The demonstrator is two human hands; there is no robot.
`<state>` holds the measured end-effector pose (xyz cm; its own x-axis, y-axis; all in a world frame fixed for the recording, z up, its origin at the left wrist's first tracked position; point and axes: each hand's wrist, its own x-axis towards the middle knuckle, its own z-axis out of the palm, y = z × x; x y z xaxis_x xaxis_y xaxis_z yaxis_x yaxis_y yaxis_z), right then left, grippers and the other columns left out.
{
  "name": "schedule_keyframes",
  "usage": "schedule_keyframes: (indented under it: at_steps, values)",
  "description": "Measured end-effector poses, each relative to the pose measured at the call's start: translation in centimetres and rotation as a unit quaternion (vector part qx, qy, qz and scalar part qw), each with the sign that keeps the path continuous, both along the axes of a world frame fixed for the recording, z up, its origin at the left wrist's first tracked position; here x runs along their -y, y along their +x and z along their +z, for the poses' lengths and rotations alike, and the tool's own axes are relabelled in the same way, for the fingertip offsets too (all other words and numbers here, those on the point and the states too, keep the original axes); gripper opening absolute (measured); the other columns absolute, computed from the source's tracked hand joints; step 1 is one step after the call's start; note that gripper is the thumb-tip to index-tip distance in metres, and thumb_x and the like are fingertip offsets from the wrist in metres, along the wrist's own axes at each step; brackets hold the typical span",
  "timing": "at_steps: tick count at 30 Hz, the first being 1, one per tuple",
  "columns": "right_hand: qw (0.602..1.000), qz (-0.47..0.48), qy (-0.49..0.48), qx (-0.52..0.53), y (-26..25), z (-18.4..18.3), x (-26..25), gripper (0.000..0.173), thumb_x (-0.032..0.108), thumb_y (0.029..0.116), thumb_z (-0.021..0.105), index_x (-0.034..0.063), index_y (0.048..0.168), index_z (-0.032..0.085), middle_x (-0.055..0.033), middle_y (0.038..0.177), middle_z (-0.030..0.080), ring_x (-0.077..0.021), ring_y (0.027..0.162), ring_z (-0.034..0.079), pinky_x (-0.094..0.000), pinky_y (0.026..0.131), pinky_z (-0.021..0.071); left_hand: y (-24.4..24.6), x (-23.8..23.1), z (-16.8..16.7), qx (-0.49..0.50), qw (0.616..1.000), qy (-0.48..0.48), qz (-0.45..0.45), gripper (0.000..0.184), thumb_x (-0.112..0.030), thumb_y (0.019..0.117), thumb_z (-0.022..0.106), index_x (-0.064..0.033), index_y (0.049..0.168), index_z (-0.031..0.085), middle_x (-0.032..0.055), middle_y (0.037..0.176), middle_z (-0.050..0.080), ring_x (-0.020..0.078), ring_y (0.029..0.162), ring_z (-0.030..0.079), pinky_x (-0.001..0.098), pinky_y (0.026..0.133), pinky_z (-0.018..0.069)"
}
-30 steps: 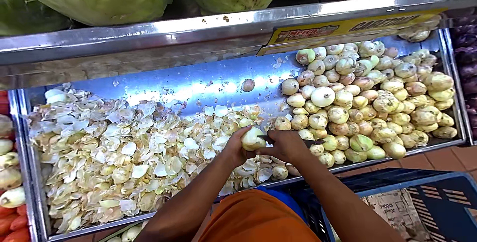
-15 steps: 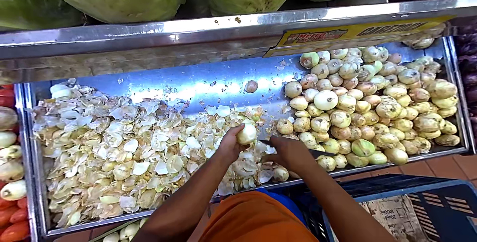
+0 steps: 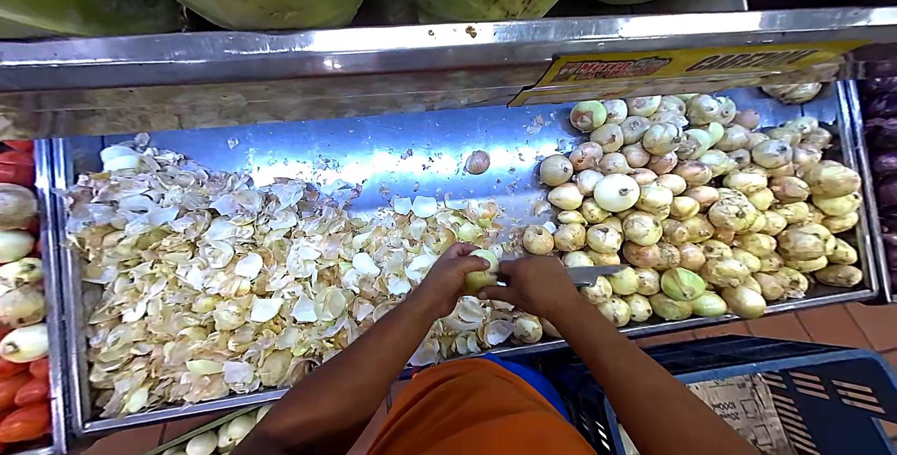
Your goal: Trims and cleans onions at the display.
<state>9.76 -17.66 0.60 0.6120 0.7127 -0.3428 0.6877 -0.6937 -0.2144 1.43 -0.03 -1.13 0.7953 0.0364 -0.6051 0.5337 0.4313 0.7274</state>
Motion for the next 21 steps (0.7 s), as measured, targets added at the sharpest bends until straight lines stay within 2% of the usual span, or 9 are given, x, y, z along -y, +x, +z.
schedule_keyframes:
  at_steps: [3,6,8,11,13,16,17,19,21]
  values:
    - [0.997,0.062,0.038,0.018,0.3,-1.2,0.4,0.076,0.083,0.0917,0.04,0.012,0.074,0.062,-0.0062,0.062,0.059,-0.0264,0.064,0.066,-0.0501,0.06,0.0514,0.0,0.5,-0.9,-0.015,1.0,0.003,0.014,0.039,-0.019,0.0952,0.068,-0.0057,0.129,0.054,0.0174,0.102,0.067,0.0255,0.083,0.067,0.041,0.073,0.0574]
    - [0.99,0.138,0.04,-0.005,-0.5,-1.8,0.7,0.078,0.082,0.0922,0.04,0.0096,0.076,0.065,-0.009,0.063,0.061,-0.0294,0.065,0.067,-0.0543,0.06,0.0526,0.4,1.0,-2.4,-0.035,0.997,0.009,0.075,0.037,-0.027,0.099,0.065,-0.0034,0.126,0.054,0.0186,0.101,0.067,0.0286,0.086,0.067,0.0463,0.075,0.0567]
    - [0.986,0.157,0.046,-0.012,-2.0,-2.2,0.6,0.079,0.081,0.0924,0.04,0.0081,0.076,0.064,-0.0108,0.063,0.062,-0.031,0.064,0.067,-0.0546,0.059,0.0522,1.3,0.4,-3.0,-0.048,0.993,0.005,0.106,0.041,-0.031,0.1012,0.061,-0.0033,0.129,0.051,0.0206,0.109,0.065,0.032,0.091,0.066,0.0502,0.076,0.0568]
    - [0.992,0.125,0.032,-0.008,-1.8,-2.2,1.1,0.08,0.082,0.0932,0.037,0.0076,0.077,0.063,-0.0108,0.064,0.062,-0.0309,0.066,0.068,-0.0539,0.06,0.0526,1.9,-1.1,-2.9,-0.026,0.998,-0.025,0.041,0.043,-0.031,0.1014,0.058,-0.0102,0.138,0.049,0.0189,0.122,0.061,0.0327,0.103,0.064,0.0525,0.084,0.0551]
    - [0.989,0.126,0.072,0.023,-1.4,-2.2,1.8,0.078,0.081,0.0925,0.04,0.0099,0.071,0.061,-0.0069,0.058,0.057,-0.0263,0.058,0.064,-0.0493,0.054,0.0503,1.4,-1.7,-2.1,-0.01,1.0,-0.008,0.004,0.046,-0.035,0.1001,0.056,-0.0152,0.141,0.051,0.0167,0.128,0.06,0.0317,0.11,0.062,0.0522,0.088,0.0531]
    - [0.971,0.14,0.173,0.092,-1.2,-2.0,2.6,0.074,0.08,0.0915,0.044,0.013,0.063,0.055,-0.0016,0.051,0.049,-0.0195,0.047,0.057,-0.0413,0.044,0.0452,1.5,-2.5,-1.5,-0.028,0.999,-0.024,0.038,0.041,-0.034,0.0993,0.053,-0.0162,0.136,0.057,0.0154,0.132,0.059,0.0323,0.116,0.059,0.0536,0.093,0.0508]
    - [0.964,0.143,0.195,0.114,-1.1,-1.9,2.8,0.074,0.08,0.0917,0.044,0.0137,0.062,0.054,-0.0005,0.05,0.047,-0.0181,0.046,0.055,-0.0395,0.043,0.0443,1.6,-2.6,-1.4,-0.037,0.997,-0.039,0.05,0.039,-0.034,0.0999,0.051,-0.0142,0.132,0.058,0.0149,0.127,0.06,0.0309,0.111,0.061,0.0512,0.09,0.052]
    - [0.95,0.155,0.222,0.154,-0.9,-1.6,3.3,0.072,0.079,0.0927,0.043,0.015,0.06,0.051,0.0011,0.049,0.045,-0.0162,0.045,0.053,-0.0367,0.042,0.0435,1.5,-2.7,-2.3,-0.044,0.997,-0.05,0.04,0.037,-0.041,0.1011,0.048,-0.0083,0.111,0.062,0.0131,0.11,0.066,0.0261,0.093,0.065,0.044,0.079,0.0546]
    - [0.941,0.17,0.233,0.176,-0.7,-1.5,3.7,0.071,0.079,0.0929,0.045,0.0154,0.06,0.051,0.0019,0.049,0.043,-0.0154,0.044,0.051,-0.0354,0.042,0.0428,0.6,-2.6,-3.0,-0.01,0.999,-0.024,-0.043,0.05,-0.053,0.1037,0.044,-0.0075,0.093,0.064,0.0089,0.093,0.068,0.0205,0.081,0.065,0.0408,0.074,0.0539]
